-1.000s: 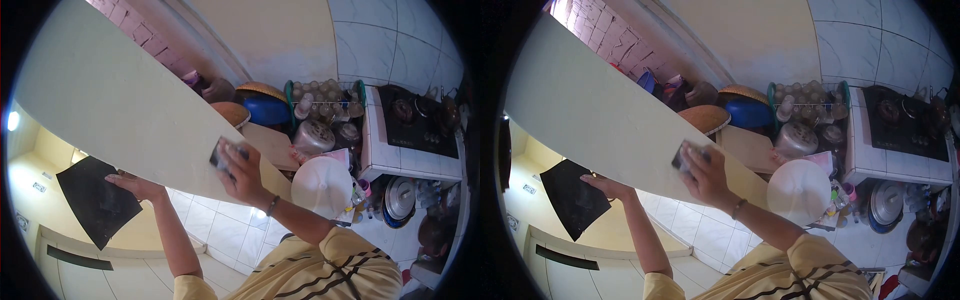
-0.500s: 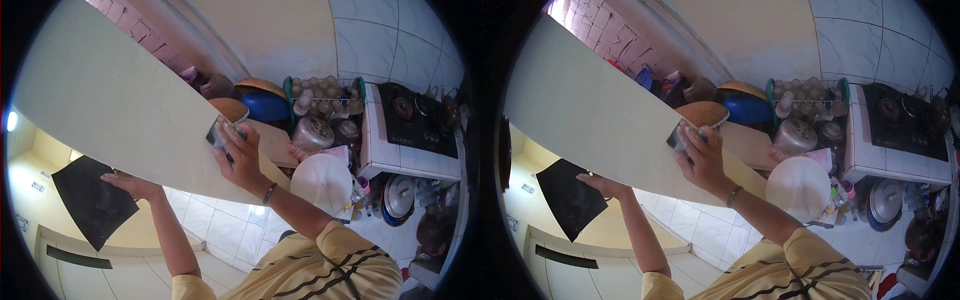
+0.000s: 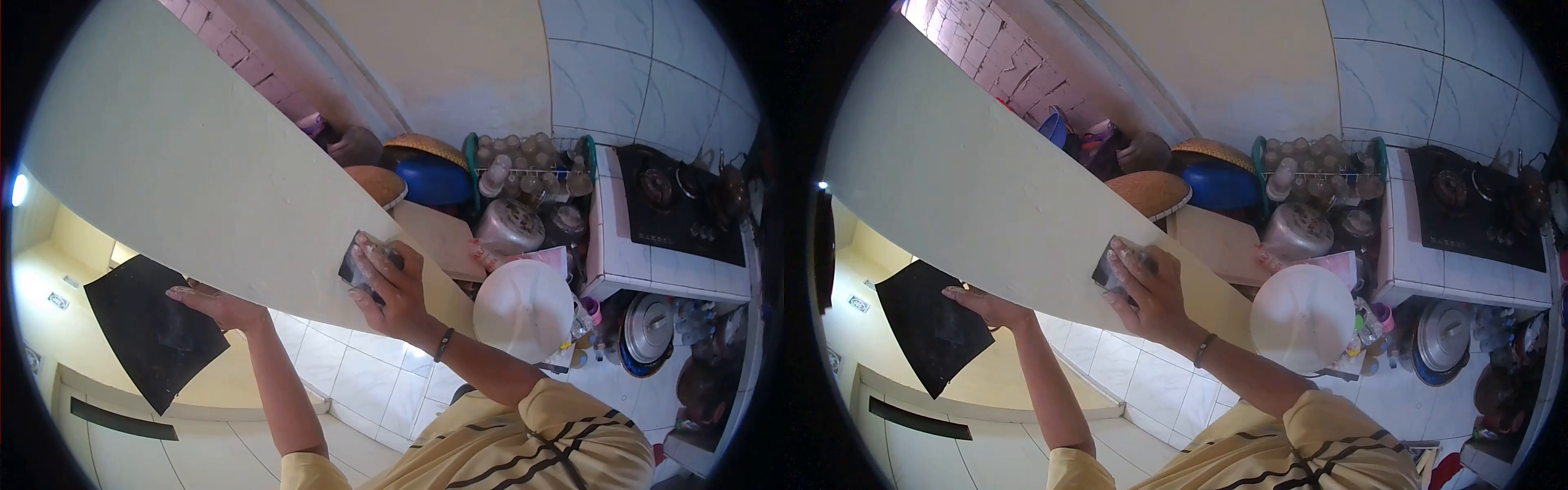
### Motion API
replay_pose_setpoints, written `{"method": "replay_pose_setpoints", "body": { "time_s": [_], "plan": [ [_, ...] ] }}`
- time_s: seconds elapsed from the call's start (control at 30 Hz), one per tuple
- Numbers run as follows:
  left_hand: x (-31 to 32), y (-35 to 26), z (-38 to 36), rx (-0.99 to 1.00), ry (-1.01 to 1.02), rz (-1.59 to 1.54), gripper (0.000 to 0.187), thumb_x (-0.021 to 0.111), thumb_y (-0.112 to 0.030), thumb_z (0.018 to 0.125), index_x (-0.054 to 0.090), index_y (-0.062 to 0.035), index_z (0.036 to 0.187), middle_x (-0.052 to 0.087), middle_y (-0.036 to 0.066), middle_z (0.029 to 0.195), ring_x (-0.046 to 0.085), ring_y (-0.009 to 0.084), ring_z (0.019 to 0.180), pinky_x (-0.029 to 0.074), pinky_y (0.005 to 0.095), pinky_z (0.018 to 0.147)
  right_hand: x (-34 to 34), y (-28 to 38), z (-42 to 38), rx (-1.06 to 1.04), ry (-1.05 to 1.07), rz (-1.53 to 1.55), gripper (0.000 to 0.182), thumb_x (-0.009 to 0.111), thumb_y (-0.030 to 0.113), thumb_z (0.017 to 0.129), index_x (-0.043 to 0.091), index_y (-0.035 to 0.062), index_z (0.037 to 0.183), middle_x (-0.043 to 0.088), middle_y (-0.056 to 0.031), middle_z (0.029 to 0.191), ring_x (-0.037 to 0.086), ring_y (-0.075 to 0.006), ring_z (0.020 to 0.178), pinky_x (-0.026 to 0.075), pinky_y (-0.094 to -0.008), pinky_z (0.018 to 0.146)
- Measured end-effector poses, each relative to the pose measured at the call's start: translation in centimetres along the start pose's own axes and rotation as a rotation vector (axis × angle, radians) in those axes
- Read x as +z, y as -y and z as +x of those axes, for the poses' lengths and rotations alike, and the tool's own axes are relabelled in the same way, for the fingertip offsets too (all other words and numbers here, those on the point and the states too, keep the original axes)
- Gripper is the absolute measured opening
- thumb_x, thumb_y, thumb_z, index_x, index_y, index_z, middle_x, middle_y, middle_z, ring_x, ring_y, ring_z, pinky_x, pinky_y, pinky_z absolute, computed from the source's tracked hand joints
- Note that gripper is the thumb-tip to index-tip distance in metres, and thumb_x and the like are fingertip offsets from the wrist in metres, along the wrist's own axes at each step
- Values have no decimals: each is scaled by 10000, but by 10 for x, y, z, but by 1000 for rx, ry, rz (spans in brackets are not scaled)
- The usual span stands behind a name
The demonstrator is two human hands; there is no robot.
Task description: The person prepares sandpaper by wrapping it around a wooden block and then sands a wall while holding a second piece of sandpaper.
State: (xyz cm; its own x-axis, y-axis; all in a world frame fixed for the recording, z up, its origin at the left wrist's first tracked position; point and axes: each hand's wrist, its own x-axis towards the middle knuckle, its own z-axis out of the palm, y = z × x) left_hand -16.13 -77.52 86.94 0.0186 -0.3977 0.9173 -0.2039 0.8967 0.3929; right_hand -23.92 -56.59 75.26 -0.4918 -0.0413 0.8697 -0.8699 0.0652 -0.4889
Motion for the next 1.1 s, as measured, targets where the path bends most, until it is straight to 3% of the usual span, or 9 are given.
{"method": "replay_pose_setpoints", "body": {
  "time_s": [0.1,0.23,0.37,0.53,0.63,0.7,0.8,1.03,1.1],
  "plan": [
    [-1,-18,-1,-144,-1,-56,617,408,-174,1031,56,-45,1521,296,96,1478,448,180,1264,391,313,1102,3,-10,23,32,-65,8,531,673,259,826,563,48,1301,529,-63,1379,426,-331,1105,334,-464,967],
    [-4,2,0,-123,56,-111,637,423,-191,1028,50,-51,1525,242,99,1510,419,192,1303,364,309,1126,9,-18,34,10,-127,-7,520,673,244,825,570,39,1291,526,-65,1383,428,-346,1090,337,-467,961],
    [1,-10,-1,-73,8,-164,615,390,-205,1037,52,-56,1528,213,94,1522,407,179,1311,351,298,1135,1,-4,-1,1,4,20,532,679,225,821,558,25,1299,533,-81,1378,440,-341,1085,338,-455,965],
    [1,-20,-2,-182,4,-55,627,400,-226,1035,53,-43,1524,225,92,1516,418,170,1289,360,293,1124,5,-20,37,45,-92,-7,528,674,243,822,567,30,1293,537,-83,1378,450,-333,1086,339,-446,968],
    [-5,-28,10,-379,19,-649,755,518,-308,980,78,0,1511,228,158,1524,388,226,1342,320,320,1145,-1,-10,13,29,-12,-7,511,683,226,818,579,38,1282,546,-89,1358,456,-329,1079,349,-449,956],
    [-5,-26,8,-360,11,-663,804,568,-336,959,95,20,1503,244,186,1520,391,247,1351,312,335,1149,-4,-3,5,0,0,24,518,686,231,815,575,43,1286,555,-87,1340,457,-334,1075,356,-455,947],
    [2,-27,-3,-191,-21,-141,775,559,-302,970,98,24,1501,292,177,1492,439,229,1300,347,333,1122,11,-26,36,35,-141,-4,522,685,260,815,580,50,1281,562,-85,1327,458,-344,1085,367,-459,937],
    [6,-14,-3,-102,-36,-169,802,590,-256,958,78,34,1502,396,175,1404,491,217,1233,395,308,1061,-9,24,9,-105,69,66,542,704,276,808,577,48,1283,556,-92,1331,456,-342,1088,375,-454,935],
    [2,-15,-5,-85,-24,-108,811,598,-257,955,74,33,1503,409,174,1390,499,214,1225,400,308,1051,2,10,22,-73,-17,35,558,710,290,810,575,42,1291,525,-86,1380,456,-337,1089,370,-464,946]
  ]
}}
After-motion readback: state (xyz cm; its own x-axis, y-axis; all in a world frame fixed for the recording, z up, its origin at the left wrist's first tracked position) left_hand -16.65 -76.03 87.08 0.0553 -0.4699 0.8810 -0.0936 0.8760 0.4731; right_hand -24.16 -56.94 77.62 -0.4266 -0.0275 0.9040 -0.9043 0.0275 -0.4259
